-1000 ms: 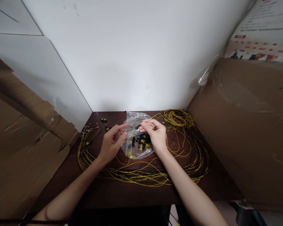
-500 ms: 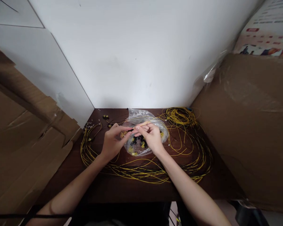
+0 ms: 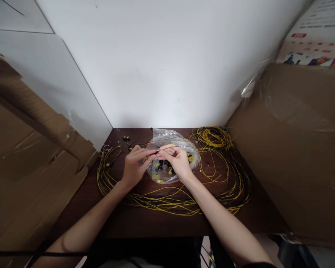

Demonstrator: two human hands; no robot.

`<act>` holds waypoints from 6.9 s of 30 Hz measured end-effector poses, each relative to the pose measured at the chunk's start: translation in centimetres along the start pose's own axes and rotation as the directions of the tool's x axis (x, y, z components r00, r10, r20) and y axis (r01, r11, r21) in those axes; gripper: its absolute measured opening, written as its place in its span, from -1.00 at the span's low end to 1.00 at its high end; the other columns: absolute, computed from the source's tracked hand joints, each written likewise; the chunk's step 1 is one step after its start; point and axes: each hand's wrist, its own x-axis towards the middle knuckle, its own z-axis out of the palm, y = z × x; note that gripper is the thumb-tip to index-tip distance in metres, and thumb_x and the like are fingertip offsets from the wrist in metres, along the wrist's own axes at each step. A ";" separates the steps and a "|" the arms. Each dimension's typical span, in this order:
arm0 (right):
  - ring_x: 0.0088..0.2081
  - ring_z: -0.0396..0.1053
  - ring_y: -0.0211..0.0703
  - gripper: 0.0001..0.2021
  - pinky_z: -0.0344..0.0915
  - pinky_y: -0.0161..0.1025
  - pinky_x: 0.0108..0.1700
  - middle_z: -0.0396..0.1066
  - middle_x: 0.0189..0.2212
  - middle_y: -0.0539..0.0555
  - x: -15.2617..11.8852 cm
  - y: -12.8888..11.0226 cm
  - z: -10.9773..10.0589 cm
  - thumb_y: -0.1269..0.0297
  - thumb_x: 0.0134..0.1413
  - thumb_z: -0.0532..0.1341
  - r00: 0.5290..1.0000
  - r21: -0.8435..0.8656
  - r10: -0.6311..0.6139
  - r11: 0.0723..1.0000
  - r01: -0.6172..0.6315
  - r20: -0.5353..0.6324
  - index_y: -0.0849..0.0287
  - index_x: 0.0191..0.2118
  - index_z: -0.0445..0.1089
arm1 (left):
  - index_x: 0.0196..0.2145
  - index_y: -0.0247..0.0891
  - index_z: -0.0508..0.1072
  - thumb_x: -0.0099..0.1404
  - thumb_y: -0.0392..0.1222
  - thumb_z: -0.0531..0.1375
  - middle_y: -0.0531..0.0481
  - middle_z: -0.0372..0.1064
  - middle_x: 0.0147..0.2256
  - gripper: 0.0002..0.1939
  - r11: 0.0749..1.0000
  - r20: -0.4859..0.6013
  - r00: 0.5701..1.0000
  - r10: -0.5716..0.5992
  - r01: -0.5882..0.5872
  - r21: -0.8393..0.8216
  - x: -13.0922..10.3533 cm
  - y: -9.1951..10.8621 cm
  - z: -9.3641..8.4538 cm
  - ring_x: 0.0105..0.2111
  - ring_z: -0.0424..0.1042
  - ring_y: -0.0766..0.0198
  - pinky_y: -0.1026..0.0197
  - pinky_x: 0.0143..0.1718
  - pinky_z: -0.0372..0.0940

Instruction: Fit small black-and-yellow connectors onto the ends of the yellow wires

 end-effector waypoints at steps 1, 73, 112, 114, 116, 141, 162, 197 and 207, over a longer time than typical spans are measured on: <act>-0.44 0.47 -0.25 -0.78 0.45 -0.31 -0.29 0.48 -0.51 0.02 0.0 0.0 0.0 0.26 -0.20 0.35 1.000 -0.002 -0.001 1.000 0.001 -0.009 0.26 -0.39 0.42 | -0.22 -0.17 0.52 0.18 -0.23 0.18 -0.03 0.46 -0.44 -0.80 1.000 -0.002 1.000 -0.001 0.001 0.007 0.0 0.0 0.0 -0.42 0.20 0.21 0.18 -0.35 0.15; -0.44 0.46 -0.27 -0.80 0.43 -0.38 -0.31 0.46 -0.55 0.02 -0.1 -0.2 0.0 0.33 -0.25 0.38 0.989 0.185 0.147 0.972 -0.142 -0.013 0.28 -0.44 0.41 | -0.27 -0.23 0.51 0.15 -0.29 0.21 -0.04 0.45 -0.40 -0.84 0.999 -0.042 0.998 0.051 -0.051 0.002 0.1 0.2 0.4 -0.39 0.25 0.26 0.19 -0.33 0.20; -0.51 0.45 -0.21 -0.73 0.46 -0.23 -0.32 0.43 -0.60 -0.01 0.1 0.3 0.5 0.27 -0.33 0.41 0.983 0.243 0.174 0.958 -0.155 -0.060 0.23 -0.46 0.36 | -0.30 -0.20 0.52 0.13 -0.26 0.22 -0.03 0.41 -0.36 -0.85 0.988 -0.031 0.994 -0.104 0.099 -0.118 0.1 0.0 0.3 -0.31 0.34 0.24 0.19 -0.28 0.24; -0.49 0.45 -0.24 -0.75 0.45 -0.27 -0.30 0.43 -0.60 -0.03 0.0 0.4 0.5 0.29 -0.33 0.40 0.986 0.234 0.155 0.963 -0.138 -0.058 0.24 -0.47 0.38 | -0.29 -0.20 0.52 0.11 -0.26 0.24 -0.03 0.41 -0.37 -0.84 0.992 -0.025 0.997 -0.074 0.071 -0.105 0.1 0.0 0.4 -0.32 0.35 0.24 0.18 -0.27 0.24; -0.46 0.45 -0.26 -0.77 0.45 -0.29 -0.28 0.43 -0.59 -0.04 -0.1 0.6 0.5 0.29 -0.32 0.40 0.988 0.227 0.144 0.966 -0.127 -0.059 0.24 -0.47 0.39 | -0.30 -0.20 0.53 0.11 -0.26 0.24 -0.02 0.41 -0.39 -0.84 0.995 -0.027 0.998 -0.051 0.048 -0.085 0.1 0.0 0.4 -0.33 0.34 0.24 0.17 -0.27 0.23; -0.46 0.46 -0.25 -0.79 0.44 -0.36 -0.32 0.48 -0.55 0.03 -0.1 0.0 0.6 0.35 -0.31 0.40 0.982 0.265 0.185 0.950 -0.168 -0.043 0.28 -0.44 0.43 | -0.36 -0.23 0.53 0.14 -0.21 0.22 -0.02 0.45 -0.42 -0.89 0.987 -0.038 0.991 -0.126 0.121 -0.107 0.2 -0.1 0.0 -0.37 0.30 0.26 0.20 -0.30 0.20; -0.37 0.47 -0.22 -0.82 0.41 -0.26 -0.19 0.51 -0.41 0.06 -0.3 -0.1 0.3 0.31 -0.25 0.38 0.993 0.187 0.119 0.976 -0.116 -0.006 0.23 -0.43 0.44 | -0.42 -0.29 0.53 0.05 -0.15 0.25 0.08 0.26 -0.60 -0.84 0.821 0.079 0.883 -0.463 0.461 -0.337 0.4 0.0 -0.3 -0.57 0.11 0.41 0.33 -0.54 0.02; -0.46 0.45 -0.21 -0.76 0.41 -0.25 -0.32 0.47 -0.53 0.01 -0.3 0.1 0.4 0.20 -0.16 0.32 0.998 0.093 0.041 0.995 -0.037 -0.039 0.20 -0.36 0.34 | -0.35 -0.24 0.51 0.16 -0.28 0.18 -0.04 0.46 -0.37 -0.89 0.992 0.020 0.997 -0.076 0.077 -0.101 0.3 0.0 -0.4 -0.32 0.33 0.25 0.17 -0.23 0.20; -0.40 0.43 -0.26 -0.79 0.39 -0.30 -0.24 0.48 -0.46 0.02 -0.4 0.4 0.7 0.26 -0.23 0.36 0.998 0.076 0.055 0.996 -0.053 -0.026 0.22 -0.38 0.46 | -0.37 -0.24 0.50 0.17 -0.27 0.18 -0.06 0.43 -0.39 -0.91 0.997 -0.004 0.999 -0.039 0.039 -0.066 0.0 -0.2 -0.5 -0.35 0.34 0.24 0.18 -0.28 0.24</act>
